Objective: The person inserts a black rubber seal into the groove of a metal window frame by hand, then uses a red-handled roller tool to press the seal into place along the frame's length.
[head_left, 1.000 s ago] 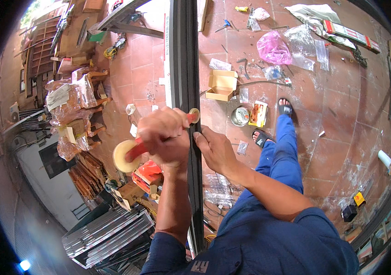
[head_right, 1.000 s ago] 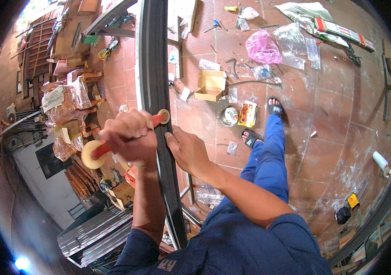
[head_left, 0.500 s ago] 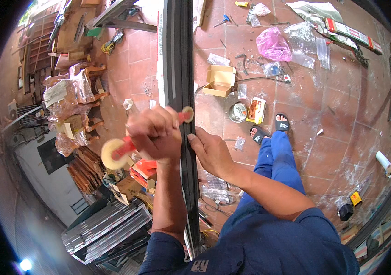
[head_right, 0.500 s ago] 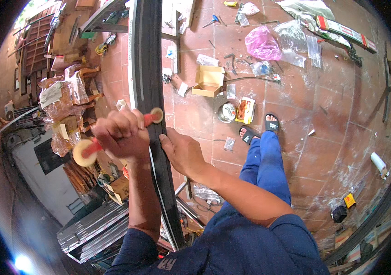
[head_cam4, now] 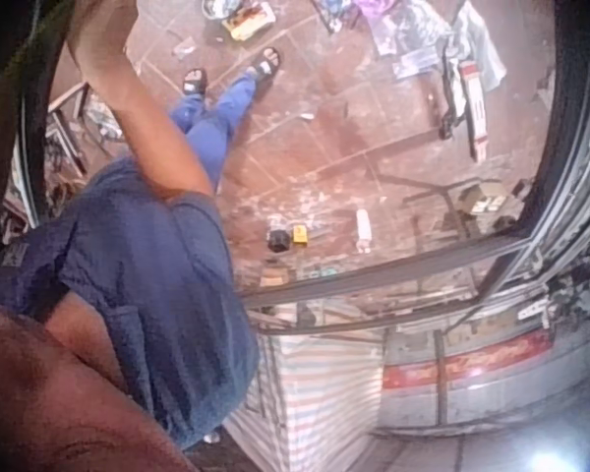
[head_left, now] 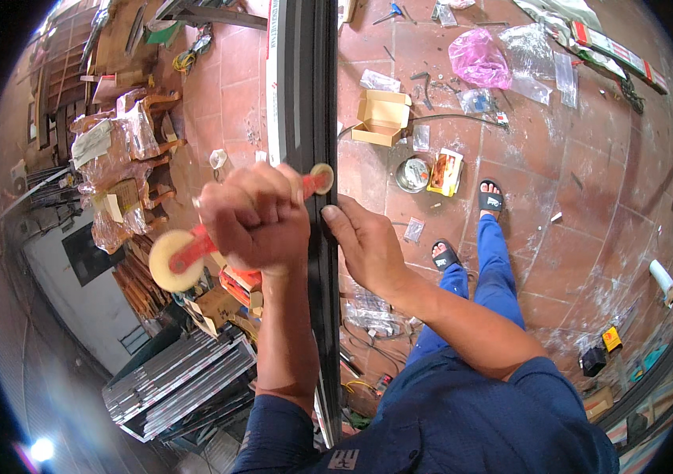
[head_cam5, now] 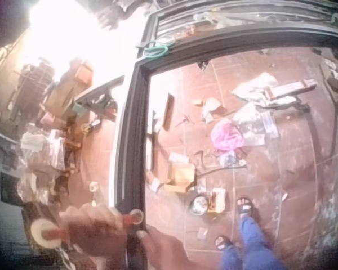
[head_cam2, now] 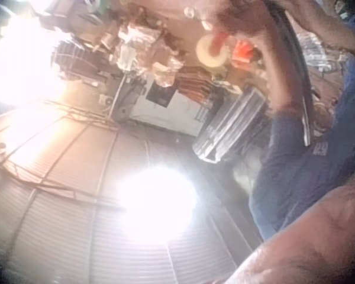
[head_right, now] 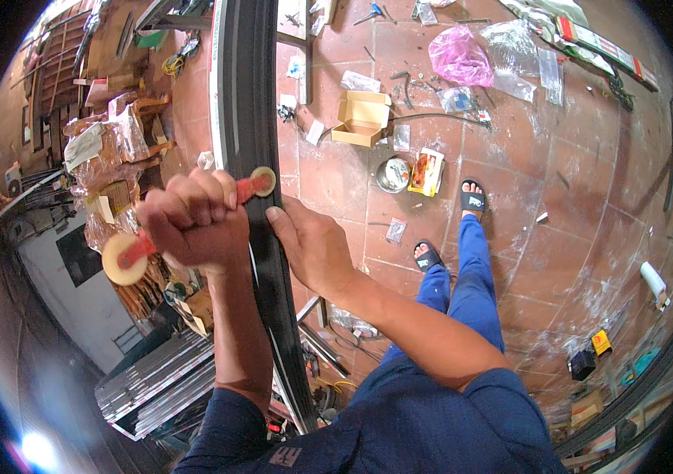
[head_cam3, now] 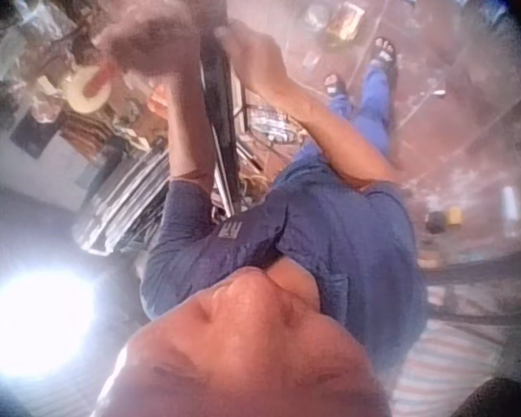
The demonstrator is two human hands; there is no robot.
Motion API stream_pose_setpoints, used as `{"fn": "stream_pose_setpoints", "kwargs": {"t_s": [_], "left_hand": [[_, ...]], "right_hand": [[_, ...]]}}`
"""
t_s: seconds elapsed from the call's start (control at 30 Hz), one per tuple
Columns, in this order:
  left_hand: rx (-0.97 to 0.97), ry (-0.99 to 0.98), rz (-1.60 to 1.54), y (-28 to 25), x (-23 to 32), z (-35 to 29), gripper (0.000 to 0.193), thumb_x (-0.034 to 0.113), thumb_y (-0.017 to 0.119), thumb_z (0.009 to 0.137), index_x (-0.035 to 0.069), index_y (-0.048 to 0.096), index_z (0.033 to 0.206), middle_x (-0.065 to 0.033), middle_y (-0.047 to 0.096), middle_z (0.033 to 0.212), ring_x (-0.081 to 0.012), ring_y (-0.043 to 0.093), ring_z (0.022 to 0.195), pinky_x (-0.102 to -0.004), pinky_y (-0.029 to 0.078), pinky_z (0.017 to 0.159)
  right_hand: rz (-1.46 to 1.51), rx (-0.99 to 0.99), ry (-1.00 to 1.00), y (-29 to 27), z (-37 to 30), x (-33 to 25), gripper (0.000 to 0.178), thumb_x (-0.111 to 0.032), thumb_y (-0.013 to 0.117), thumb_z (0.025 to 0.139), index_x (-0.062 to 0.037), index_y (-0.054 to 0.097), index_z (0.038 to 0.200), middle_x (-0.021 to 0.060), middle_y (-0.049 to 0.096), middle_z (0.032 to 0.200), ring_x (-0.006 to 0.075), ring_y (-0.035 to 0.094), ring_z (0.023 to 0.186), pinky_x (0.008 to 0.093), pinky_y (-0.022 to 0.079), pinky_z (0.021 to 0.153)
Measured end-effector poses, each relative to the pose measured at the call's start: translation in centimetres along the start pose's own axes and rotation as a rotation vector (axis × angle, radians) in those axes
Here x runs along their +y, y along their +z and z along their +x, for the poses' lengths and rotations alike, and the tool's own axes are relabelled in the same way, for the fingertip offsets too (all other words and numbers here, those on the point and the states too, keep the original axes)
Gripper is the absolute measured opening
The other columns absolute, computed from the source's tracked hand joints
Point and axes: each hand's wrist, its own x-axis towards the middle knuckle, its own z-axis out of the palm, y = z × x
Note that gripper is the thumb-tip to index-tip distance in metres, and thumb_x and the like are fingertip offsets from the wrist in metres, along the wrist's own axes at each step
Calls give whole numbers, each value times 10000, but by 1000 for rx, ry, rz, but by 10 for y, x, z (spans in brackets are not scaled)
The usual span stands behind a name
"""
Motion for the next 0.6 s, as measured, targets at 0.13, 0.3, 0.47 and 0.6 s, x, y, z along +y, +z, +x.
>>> {"fn": "stream_pose_setpoints", "kwargs": {"t_s": [0.13, 0.3, 0.47, 0.6], "left_hand": [[-1, -22, 19, -2, 8, -18, 513, 456, 393, 1139, 150, 389, 728, -3, 385, 617, -145, 360, 554, -338, 384, 558], [61, 37, 83, 9, 9, -17, 528, 465, 350, 1146, 139, 395, 732, -3, 390, 624, -153, 366, 558, -346, 402, 582], [79, 51, 73, 6, 12, -29, 539, 472, 330, 1147, 137, 398, 730, -7, 380, 613, -154, 366, 553, -351, 401, 572], [76, 45, 68, 8, 11, -25, 538, 466, 331, 1148, 141, 398, 725, -4, 376, 610, -151, 356, 539, -338, 389, 553]], "right_hand": [[-111, 86, -31, 4, -1, 1, 339, -280, 573, 1051, -6, 678, 880, 268, 657, 739, 481, 667, 710, 542, 513, 642], [-299, 219, -86, 13, -1, 0, 368, -266, 602, 1005, -18, 668, 742, 253, 637, 681, 457, 662, 660, 530, 517, 624], [-271, 303, -146, 24, 1, 10, 343, -245, 618, 973, -28, 658, 712, 246, 635, 669, 450, 655, 640, 534, 508, 607], [-295, 325, -166, 25, 0, 10, 341, -242, 615, 981, -30, 650, 716, 240, 641, 671, 447, 654, 634, 536, 504, 615]]}}
